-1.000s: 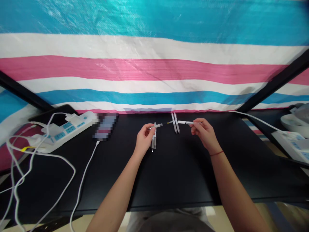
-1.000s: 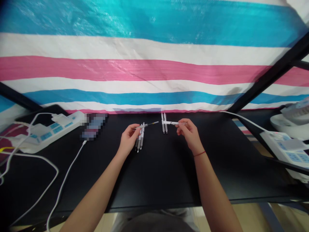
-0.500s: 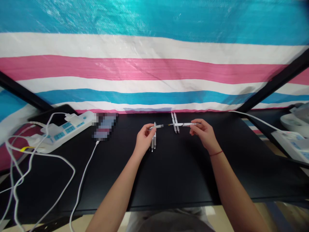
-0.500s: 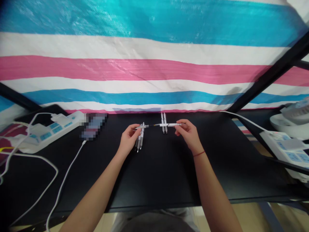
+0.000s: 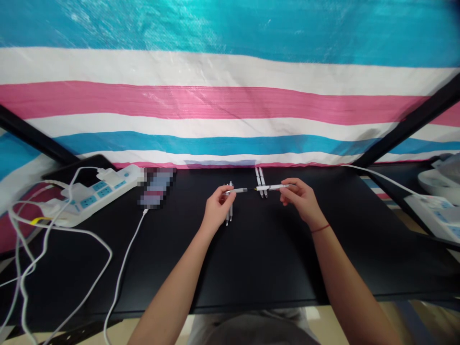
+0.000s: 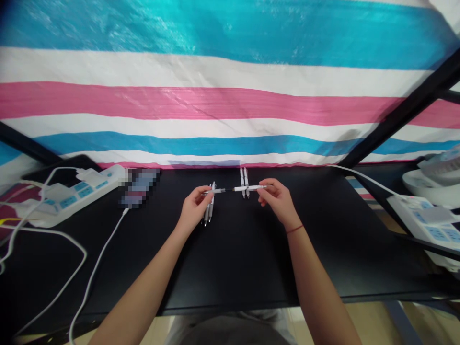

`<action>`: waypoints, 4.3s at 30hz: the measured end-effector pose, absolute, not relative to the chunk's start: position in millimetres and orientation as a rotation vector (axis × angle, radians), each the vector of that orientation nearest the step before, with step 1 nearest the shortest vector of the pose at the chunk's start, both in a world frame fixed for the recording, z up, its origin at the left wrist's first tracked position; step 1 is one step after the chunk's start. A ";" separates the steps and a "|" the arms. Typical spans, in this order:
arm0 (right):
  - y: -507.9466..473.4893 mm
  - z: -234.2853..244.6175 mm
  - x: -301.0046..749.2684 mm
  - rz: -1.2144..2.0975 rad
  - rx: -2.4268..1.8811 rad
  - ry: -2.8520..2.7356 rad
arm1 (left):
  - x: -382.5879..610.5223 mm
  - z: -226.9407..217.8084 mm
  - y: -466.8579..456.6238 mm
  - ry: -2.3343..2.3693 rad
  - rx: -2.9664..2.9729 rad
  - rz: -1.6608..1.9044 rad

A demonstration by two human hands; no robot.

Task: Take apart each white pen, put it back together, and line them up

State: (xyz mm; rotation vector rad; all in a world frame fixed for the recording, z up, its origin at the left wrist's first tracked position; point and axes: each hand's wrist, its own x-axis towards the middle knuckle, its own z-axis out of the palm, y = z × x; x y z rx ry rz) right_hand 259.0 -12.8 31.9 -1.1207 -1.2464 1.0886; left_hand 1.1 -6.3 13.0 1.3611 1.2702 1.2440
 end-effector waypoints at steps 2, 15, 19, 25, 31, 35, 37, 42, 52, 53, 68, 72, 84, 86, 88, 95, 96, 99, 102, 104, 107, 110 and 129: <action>-13.3 30.5 255.9 1.112 -1.110 -1.282 | 3.0 12.1 -7.9 1.260 1.393 1.238; -13.6 31.4 252.6 1.100 -1.088 -1.336 | 4.5 12.6 -9.6 1.303 1.484 1.189; -13.7 31.7 252.0 1.089 -1.109 -1.347 | 4.9 13.6 -10.2 1.300 1.474 1.181; -13.3 30.3 253.2 1.094 -1.102 -1.368 | 5.4 12.9 -11.1 1.292 1.489 1.187; -12.7 28.0 255.7 1.102 -1.074 -1.439 | 4.2 14.0 -9.5 1.303 1.473 1.172; -13.0 28.7 257.0 1.078 -1.075 -1.472 | 3.6 14.9 -9.0 1.291 1.438 1.141; -13.1 29.5 258.1 1.063 -1.090 -1.495 | 3.0 14.7 -9.0 1.281 1.426 1.135; -13.5 30.3 261.2 1.049 -1.109 -1.548 | 2.1 12.7 -7.9 1.240 1.400 1.117; -14.5 37.3 254.6 0.969 -1.267 -1.625 | 1.9 15.0 -6.9 1.223 1.445 1.178; -14.0 37.0 254.6 0.953 -1.273 -1.626 | 2.0 15.0 -7.1 1.213 1.440 1.175; -10.9 30.3 259.8 1.064 -1.215 -1.397 | 2.7 14.5 -6.7 1.241 1.437 1.193; -11.6 31.0 260.9 1.085 -1.177 -1.389 | 3.1 14.4 -6.7 1.247 1.443 1.196; -12.1 30.8 260.9 1.023 -1.243 -1.462 | 3.3 17.0 -7.6 1.251 1.440 1.201; -12.4 31.0 260.5 1.027 -1.238 -1.451 | 3.4 17.3 -7.7 1.251 1.445 1.202; -12.8 31.7 259.8 1.062 -1.199 -1.417 | 3.6 17.7 -7.9 1.257 1.438 1.207; -13.2 34.5 256.8 0.963 -1.273 -1.535 | 3.7 15.2 -7.3 1.249 1.446 1.198; -13.2 34.3 256.5 0.978 -1.263 -1.531 | 3.4 14.5 -7.1 1.251 1.447 1.199; -13.7 33.8 256.4 1.044 -1.215 -1.508 | 2.3 13.2 -6.5 1.254 1.447 1.201; -14.5 34.1 257.0 1.003 -1.242 -1.559 | 1.9 12.7 -6.2 1.252 1.440 1.194; -14.9 34.3 256.7 0.921 -1.285 -1.618 | 2.1 12.5 -6.1 1.255 1.450 1.184; -15.4 33.7 254.6 0.871 -1.298 -1.629 | 2.9 12.1 -5.8 1.252 1.464 1.175; -16.3 32.6 251.8 0.896 -1.253 -1.606 | 3.7 12.2 -5.9 1.231 1.435 1.174; -15.8 36.3 236.9 1.108 -1.069 -1.177 | 30.4 38.0 -44.3 0.908 1.514 0.663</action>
